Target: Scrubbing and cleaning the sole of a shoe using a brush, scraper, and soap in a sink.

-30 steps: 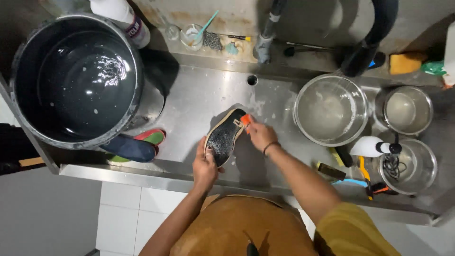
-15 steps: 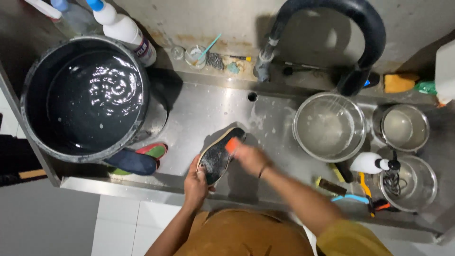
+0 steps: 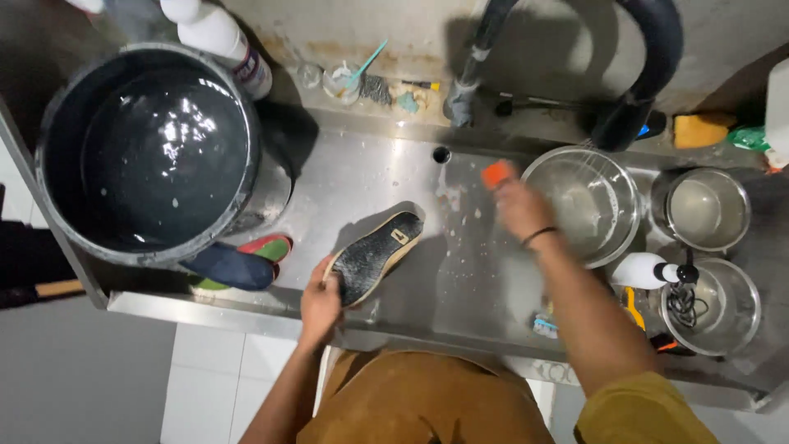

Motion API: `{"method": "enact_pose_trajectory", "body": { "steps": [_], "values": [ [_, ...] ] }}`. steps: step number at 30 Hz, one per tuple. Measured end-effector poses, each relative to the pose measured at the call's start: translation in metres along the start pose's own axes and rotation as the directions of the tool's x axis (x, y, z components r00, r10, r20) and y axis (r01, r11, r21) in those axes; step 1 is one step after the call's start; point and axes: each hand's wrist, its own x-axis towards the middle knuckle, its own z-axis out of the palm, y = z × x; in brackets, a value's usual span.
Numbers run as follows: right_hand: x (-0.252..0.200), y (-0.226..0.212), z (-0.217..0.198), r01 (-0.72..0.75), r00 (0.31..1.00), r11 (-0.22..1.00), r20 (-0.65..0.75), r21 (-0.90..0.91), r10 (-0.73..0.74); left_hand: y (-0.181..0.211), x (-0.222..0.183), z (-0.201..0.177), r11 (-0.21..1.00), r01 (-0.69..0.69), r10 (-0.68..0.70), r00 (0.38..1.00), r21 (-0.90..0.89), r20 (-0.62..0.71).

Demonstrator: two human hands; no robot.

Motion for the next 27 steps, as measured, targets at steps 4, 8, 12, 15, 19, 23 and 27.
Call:
{"method": "enact_pose_trajectory", "body": {
  "steps": [4, 8, 12, 15, 19, 23, 27],
  "values": [
    [0.014, 0.079, -0.033, -0.349, 0.937, 0.919, -0.069, -0.186, 0.342, -0.052, 0.044, -0.005, 0.992, 0.124, -0.124, 0.992, -0.012, -0.027],
    [0.021, 0.147, -0.022, -0.368, 0.905, 0.784, 0.000, -0.500, 0.425, -0.025, 0.024, -0.004, 0.992, 0.121, -0.122, 0.992, 0.030, 0.016],
    [-0.016, 0.021, -0.056, -0.307, 0.952, 0.951, -0.036, -0.039, 0.305, -0.016, 0.022, 0.003, 0.997, 0.059, -0.061, 0.998, 0.051, 0.022],
    [-0.047, -0.098, -0.046, -0.105, 0.981, 0.946, -0.122, 0.305, 0.149, 0.001, 0.006, 0.007, 0.993, 0.056, -0.056, 0.998, 0.102, 0.002],
    [-0.059, -0.159, 0.062, 0.261, 0.959, 0.956, -0.147, 0.134, -0.242, 0.045, -0.030, -0.001, 0.989, 0.135, -0.137, 0.990, 0.060, 0.021],
    [0.007, -0.065, 0.138, 0.469, 0.850, 0.717, 0.045, -0.515, -0.524, 0.028, -0.019, -0.005, 0.983, 0.166, -0.170, 0.985, 0.076, 0.042],
    [-0.007, -0.081, 0.137, 0.345, 0.911, 0.875, -0.102, -0.339, -0.399, 0.019, -0.031, 0.004, 0.983, 0.141, -0.147, 0.988, 0.118, 0.038]
  ]
}}
